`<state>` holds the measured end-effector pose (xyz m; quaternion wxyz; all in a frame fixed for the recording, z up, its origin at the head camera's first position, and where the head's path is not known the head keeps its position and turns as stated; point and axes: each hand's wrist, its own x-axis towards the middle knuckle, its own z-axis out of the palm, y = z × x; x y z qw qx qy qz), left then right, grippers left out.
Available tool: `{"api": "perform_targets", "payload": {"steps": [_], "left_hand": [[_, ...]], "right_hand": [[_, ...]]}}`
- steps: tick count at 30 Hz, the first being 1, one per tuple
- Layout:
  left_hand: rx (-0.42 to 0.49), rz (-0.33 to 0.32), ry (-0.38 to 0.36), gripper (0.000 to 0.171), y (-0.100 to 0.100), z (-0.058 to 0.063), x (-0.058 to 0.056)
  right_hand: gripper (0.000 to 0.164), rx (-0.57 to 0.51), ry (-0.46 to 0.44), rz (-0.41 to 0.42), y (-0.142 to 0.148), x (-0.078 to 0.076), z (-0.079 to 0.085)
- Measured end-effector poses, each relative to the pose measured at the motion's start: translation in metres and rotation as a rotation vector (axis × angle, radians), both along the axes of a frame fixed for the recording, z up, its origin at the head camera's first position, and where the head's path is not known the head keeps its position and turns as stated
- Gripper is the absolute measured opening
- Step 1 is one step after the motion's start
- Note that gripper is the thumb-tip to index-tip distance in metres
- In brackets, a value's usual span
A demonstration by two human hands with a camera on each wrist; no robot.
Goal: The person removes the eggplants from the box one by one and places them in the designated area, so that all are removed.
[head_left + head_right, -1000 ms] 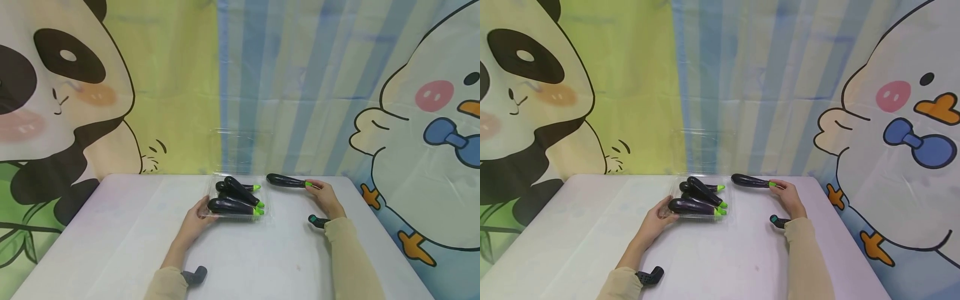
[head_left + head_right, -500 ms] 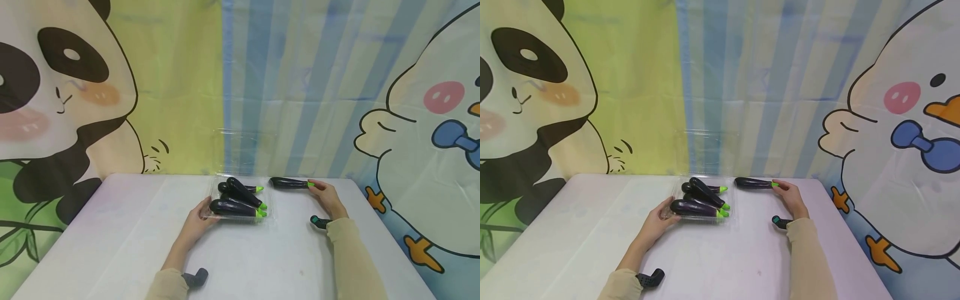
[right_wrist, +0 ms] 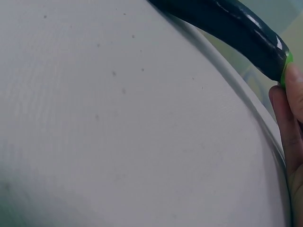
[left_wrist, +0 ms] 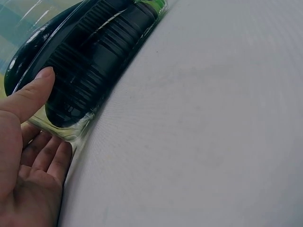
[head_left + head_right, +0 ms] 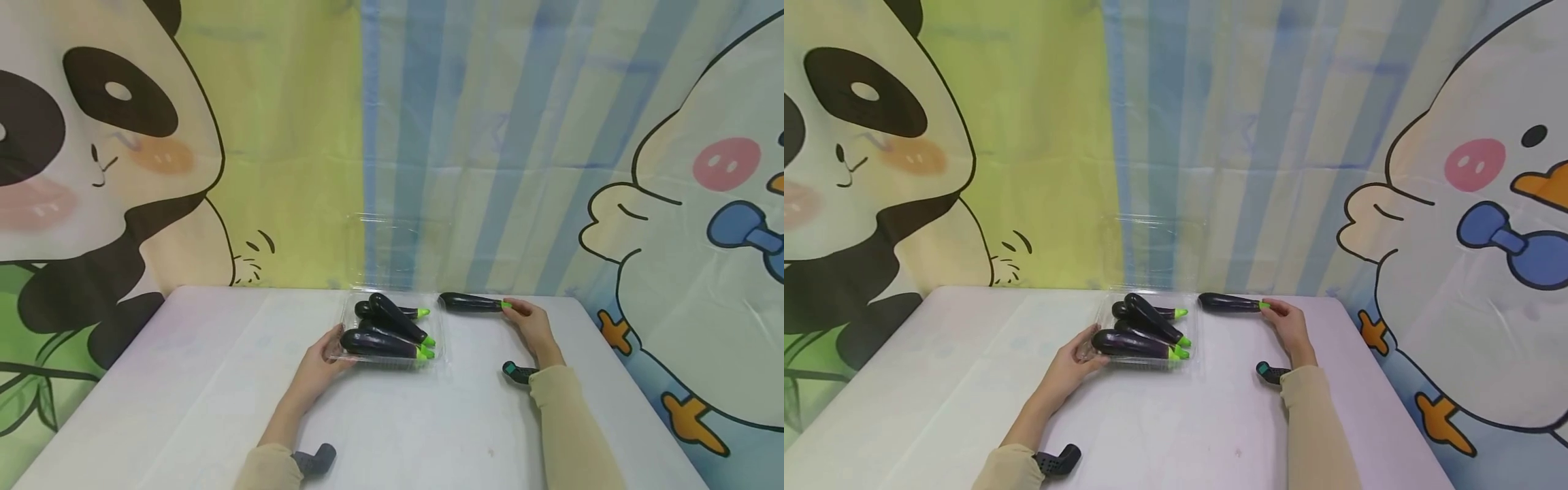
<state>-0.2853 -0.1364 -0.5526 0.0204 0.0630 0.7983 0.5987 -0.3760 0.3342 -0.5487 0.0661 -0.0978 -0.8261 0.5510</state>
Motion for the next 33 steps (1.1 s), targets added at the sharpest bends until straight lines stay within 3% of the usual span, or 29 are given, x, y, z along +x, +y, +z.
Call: {"api": "perform_targets", "payload": {"steps": [8, 16, 19, 23, 27, 33], "left_hand": [[-0.012, 0.003, 0.008, 0.087, 0.003, 0.001, 0.000], [-0.029, 0.013, 0.019, 0.088, 0.000, 0.003, -0.001], [-0.029, -0.002, 0.004, 0.086, 0.003, 0.015, 0.003], [-0.018, -0.017, -0.009, 0.083, 0.006, 0.017, 0.003], [-0.026, 0.005, 0.010, 0.085, 0.004, 0.002, -0.002], [-0.042, 0.027, 0.009, 0.088, 0.002, 0.000, 0.001]], "right_hand": [[0.048, -0.067, 0.034, -0.050, 0.001, 0.003, -0.003], [0.039, 0.014, 0.079, -0.150, -0.012, 0.002, -0.006], [0.039, 0.047, 0.092, -0.158, -0.013, 0.003, -0.007], [0.037, 0.080, 0.103, -0.169, -0.008, 0.004, -0.008], [0.034, 0.121, 0.128, -0.173, -0.010, 0.005, -0.009], [0.031, 0.171, 0.173, -0.156, -0.016, 0.006, -0.010]]}}
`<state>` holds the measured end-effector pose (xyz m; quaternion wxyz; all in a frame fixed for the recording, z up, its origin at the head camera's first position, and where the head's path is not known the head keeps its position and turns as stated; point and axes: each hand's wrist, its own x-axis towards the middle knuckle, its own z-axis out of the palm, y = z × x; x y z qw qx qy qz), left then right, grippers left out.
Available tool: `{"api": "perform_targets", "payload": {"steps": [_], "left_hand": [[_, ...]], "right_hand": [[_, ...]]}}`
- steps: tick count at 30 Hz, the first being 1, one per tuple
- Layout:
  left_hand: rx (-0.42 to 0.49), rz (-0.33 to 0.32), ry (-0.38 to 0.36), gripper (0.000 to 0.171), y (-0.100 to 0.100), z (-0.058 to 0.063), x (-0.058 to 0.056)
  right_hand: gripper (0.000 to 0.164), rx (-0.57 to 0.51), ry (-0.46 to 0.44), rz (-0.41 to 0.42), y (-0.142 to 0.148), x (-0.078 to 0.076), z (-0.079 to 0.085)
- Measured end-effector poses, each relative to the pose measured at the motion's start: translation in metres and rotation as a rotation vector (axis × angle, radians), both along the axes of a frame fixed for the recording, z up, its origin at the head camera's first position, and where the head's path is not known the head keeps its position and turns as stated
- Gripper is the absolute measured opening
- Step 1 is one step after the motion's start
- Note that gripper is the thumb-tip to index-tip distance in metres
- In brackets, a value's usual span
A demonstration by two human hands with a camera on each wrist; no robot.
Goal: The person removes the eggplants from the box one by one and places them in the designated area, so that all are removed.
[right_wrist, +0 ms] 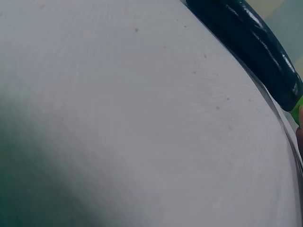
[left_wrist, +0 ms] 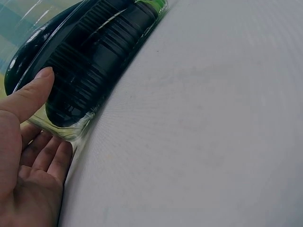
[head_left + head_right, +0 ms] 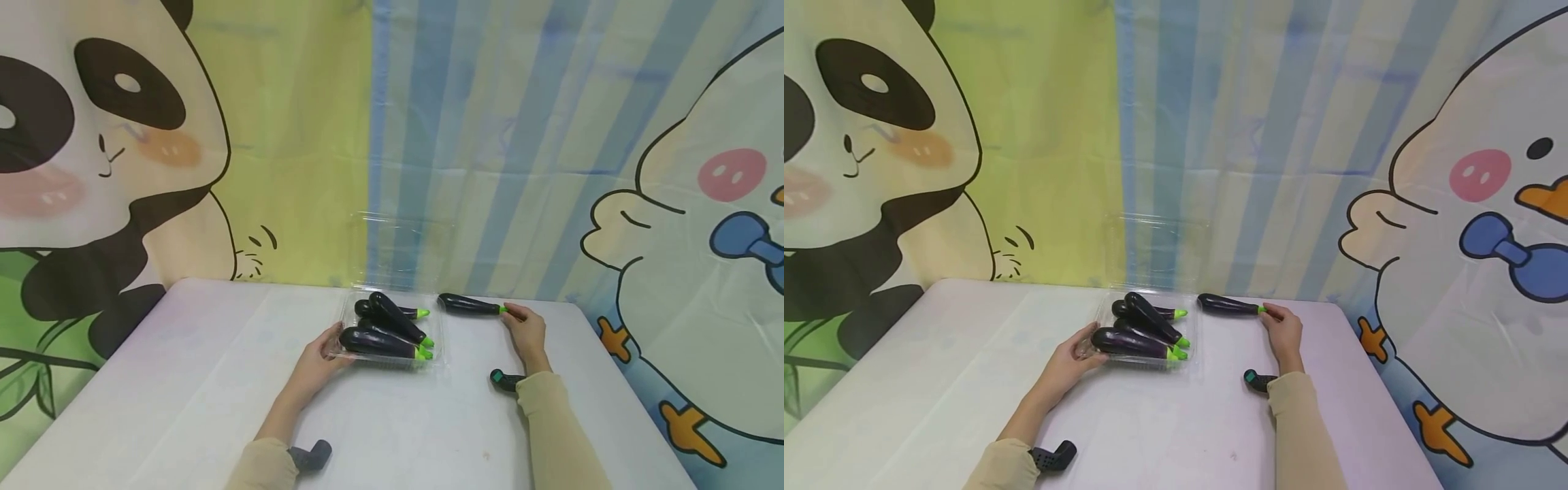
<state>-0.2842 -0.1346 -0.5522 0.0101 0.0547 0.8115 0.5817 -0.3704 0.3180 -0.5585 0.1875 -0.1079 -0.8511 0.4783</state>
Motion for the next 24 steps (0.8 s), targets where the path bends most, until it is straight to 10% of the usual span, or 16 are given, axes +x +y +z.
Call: {"api": "perform_targets", "payload": {"steps": [13, 24], "left_hand": [[0.043, -0.002, -0.016, 0.084, 0.001, 0.003, 0.002], [0.057, 0.007, -0.009, 0.090, 0.000, -0.003, 0.001]], "right_hand": [[0.031, 0.043, 0.022, -0.029, -0.001, 0.006, -0.001], [0.043, -0.135, -0.001, -0.029, -0.008, 0.016, 0.006]]}}
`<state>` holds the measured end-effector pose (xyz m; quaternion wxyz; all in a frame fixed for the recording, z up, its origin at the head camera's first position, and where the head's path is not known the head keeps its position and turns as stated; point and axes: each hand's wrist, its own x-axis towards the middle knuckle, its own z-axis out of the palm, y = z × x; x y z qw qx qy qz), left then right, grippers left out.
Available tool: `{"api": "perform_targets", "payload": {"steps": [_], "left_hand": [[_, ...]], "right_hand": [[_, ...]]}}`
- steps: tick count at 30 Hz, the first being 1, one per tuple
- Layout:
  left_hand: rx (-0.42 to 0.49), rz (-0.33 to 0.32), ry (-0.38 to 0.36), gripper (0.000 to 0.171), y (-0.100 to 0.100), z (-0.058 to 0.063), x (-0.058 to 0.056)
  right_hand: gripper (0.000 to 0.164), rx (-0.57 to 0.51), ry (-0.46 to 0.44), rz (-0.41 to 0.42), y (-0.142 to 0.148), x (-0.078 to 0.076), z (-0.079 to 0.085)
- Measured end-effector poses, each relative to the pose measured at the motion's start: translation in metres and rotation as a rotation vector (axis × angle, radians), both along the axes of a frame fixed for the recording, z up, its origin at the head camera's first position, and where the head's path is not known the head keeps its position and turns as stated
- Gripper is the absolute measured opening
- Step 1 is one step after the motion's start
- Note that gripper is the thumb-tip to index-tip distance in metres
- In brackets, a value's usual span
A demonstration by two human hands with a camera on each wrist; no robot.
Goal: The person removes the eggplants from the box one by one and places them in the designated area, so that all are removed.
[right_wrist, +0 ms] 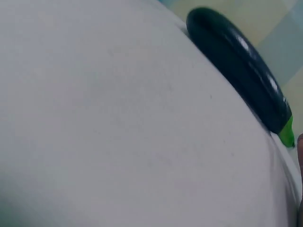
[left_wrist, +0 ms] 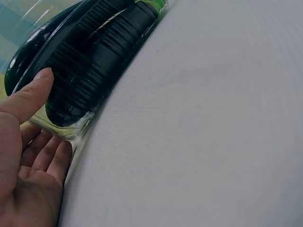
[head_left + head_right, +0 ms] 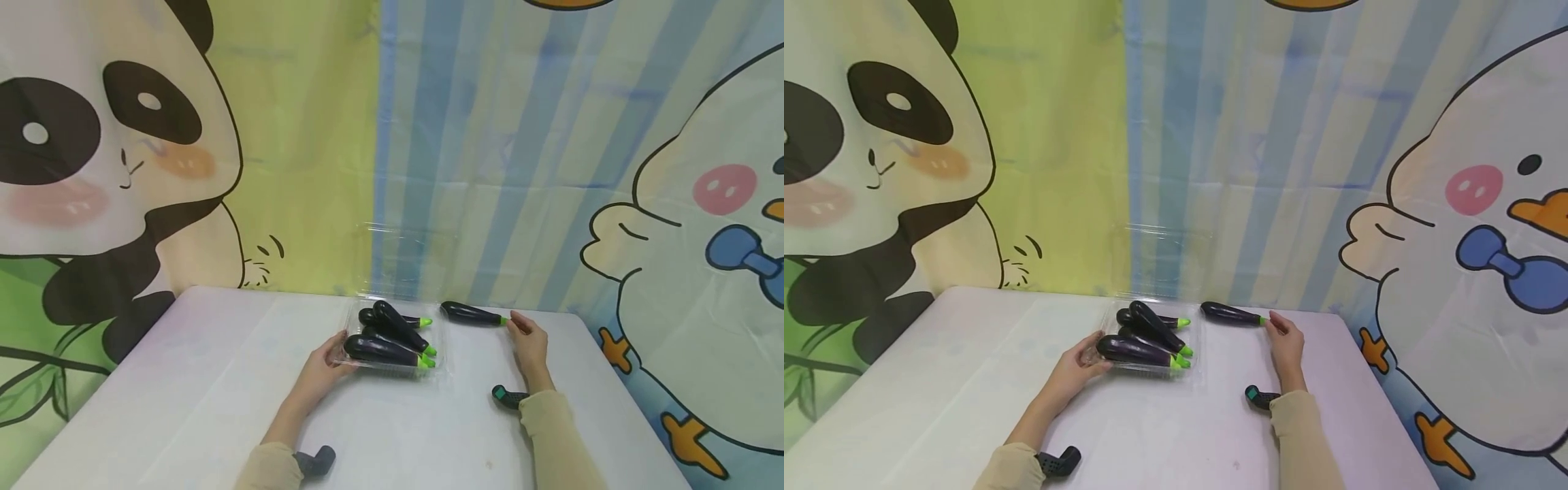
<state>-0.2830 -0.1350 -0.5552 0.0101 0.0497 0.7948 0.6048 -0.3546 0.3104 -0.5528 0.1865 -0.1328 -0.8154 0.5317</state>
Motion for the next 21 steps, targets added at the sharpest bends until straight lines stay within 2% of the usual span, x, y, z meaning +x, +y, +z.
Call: {"api": "perform_targets", "payload": {"steps": [3, 8, 15, 21], "left_hand": [[0.006, 0.002, -0.005, 0.090, 0.000, 0.000, 0.001], [-0.007, -0.012, 0.010, 0.090, 0.000, -0.001, -0.001], [-0.006, -0.023, -0.005, 0.090, 0.001, -0.002, -0.003], [0.000, -0.020, 0.015, 0.088, 0.000, -0.002, 0.000]], "right_hand": [[0.045, -0.063, -0.008, 0.027, -0.009, 0.005, 0.005], [0.047, -0.069, 0.026, 0.073, -0.029, 0.017, 0.021], [0.050, -0.005, 0.102, 0.230, -0.062, 0.038, 0.049], [0.039, 0.058, 0.142, 0.404, -0.107, 0.067, 0.090]]}}
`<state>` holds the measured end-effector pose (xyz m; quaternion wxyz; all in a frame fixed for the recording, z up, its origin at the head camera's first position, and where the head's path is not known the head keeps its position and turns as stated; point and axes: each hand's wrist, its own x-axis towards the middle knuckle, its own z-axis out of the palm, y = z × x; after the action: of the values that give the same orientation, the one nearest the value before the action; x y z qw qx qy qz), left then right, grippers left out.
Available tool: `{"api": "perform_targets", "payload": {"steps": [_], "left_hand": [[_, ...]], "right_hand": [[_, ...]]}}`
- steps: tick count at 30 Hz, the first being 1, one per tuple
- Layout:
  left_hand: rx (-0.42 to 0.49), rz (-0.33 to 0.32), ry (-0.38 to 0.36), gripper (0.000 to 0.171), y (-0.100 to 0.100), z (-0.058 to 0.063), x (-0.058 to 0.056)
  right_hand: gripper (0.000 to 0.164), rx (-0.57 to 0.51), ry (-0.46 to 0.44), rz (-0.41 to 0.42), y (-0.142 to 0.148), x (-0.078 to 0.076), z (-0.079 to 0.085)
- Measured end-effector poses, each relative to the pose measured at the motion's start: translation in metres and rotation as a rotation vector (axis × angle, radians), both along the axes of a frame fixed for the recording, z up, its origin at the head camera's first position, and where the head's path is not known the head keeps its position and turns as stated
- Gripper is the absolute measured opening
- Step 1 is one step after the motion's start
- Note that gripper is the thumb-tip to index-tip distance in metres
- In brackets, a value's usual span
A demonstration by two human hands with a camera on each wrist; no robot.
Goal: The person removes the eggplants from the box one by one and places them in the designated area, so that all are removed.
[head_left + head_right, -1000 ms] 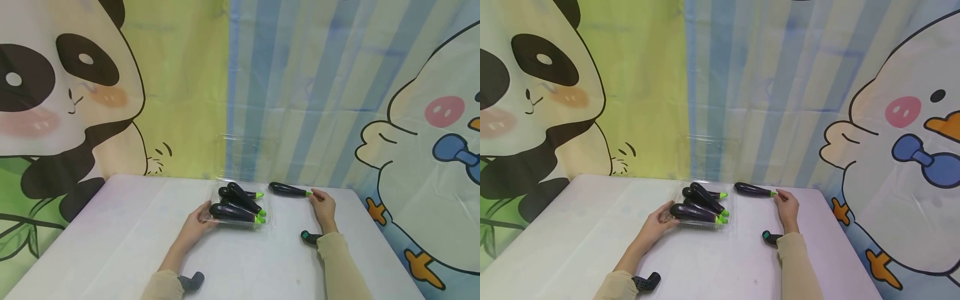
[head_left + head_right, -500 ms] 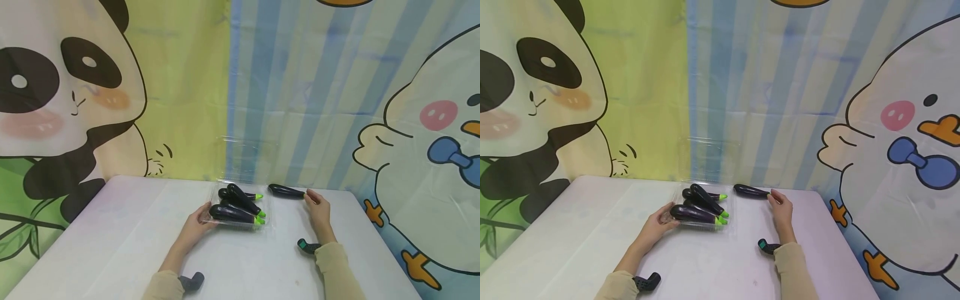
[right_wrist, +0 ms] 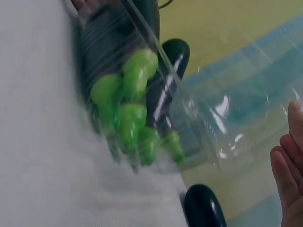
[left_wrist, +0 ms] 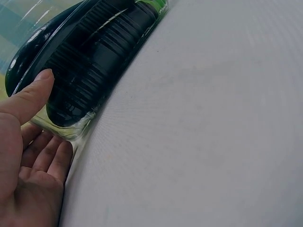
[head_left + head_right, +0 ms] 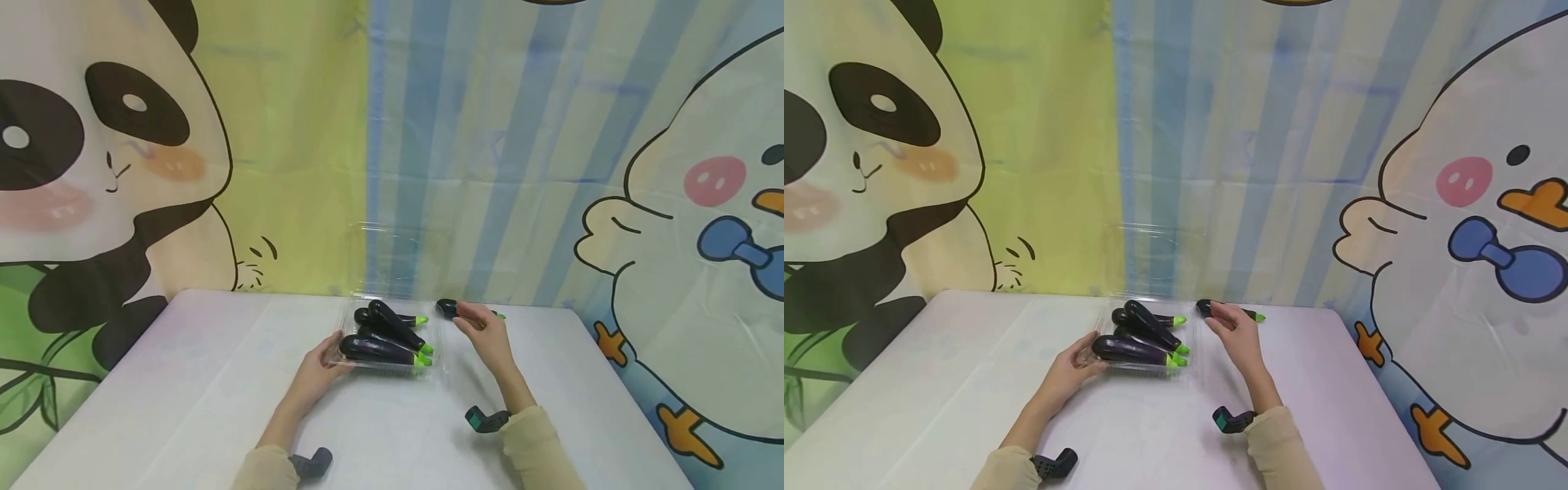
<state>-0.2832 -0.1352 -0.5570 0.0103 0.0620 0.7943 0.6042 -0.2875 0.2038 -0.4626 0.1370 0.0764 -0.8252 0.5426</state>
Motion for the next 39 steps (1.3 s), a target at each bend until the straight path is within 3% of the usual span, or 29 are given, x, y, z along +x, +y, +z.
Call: {"api": "perform_targets", "payload": {"steps": [3, 7, 15, 23, 32, 39], "left_hand": [[0.010, 0.002, -0.007, 0.086, -0.002, 0.000, -0.002], [0.021, 0.012, -0.020, 0.085, -0.001, -0.002, -0.001], [0.019, 0.033, -0.015, 0.086, 0.001, -0.007, 0.007], [0.010, 0.020, 0.006, 0.084, 0.000, -0.002, 0.003], [-0.014, 0.026, 0.008, 0.079, -0.002, 0.004, 0.001], [-0.011, 0.011, 0.005, 0.082, 0.000, 0.001, 0.001]], "right_hand": [[0.037, 0.039, 0.049, 0.076, -0.016, 0.000, 0.000], [0.038, 0.189, 0.133, 0.150, -0.027, -0.003, -0.016], [0.036, 0.420, 0.093, 0.326, -0.038, 0.012, -0.018], [0.030, 0.678, 0.081, 0.365, -0.046, 0.011, -0.014], [0.027, 0.770, 0.093, 0.428, -0.050, 0.007, -0.011], [0.030, 0.796, 0.026, 0.456, -0.051, 0.008, -0.011]]}}
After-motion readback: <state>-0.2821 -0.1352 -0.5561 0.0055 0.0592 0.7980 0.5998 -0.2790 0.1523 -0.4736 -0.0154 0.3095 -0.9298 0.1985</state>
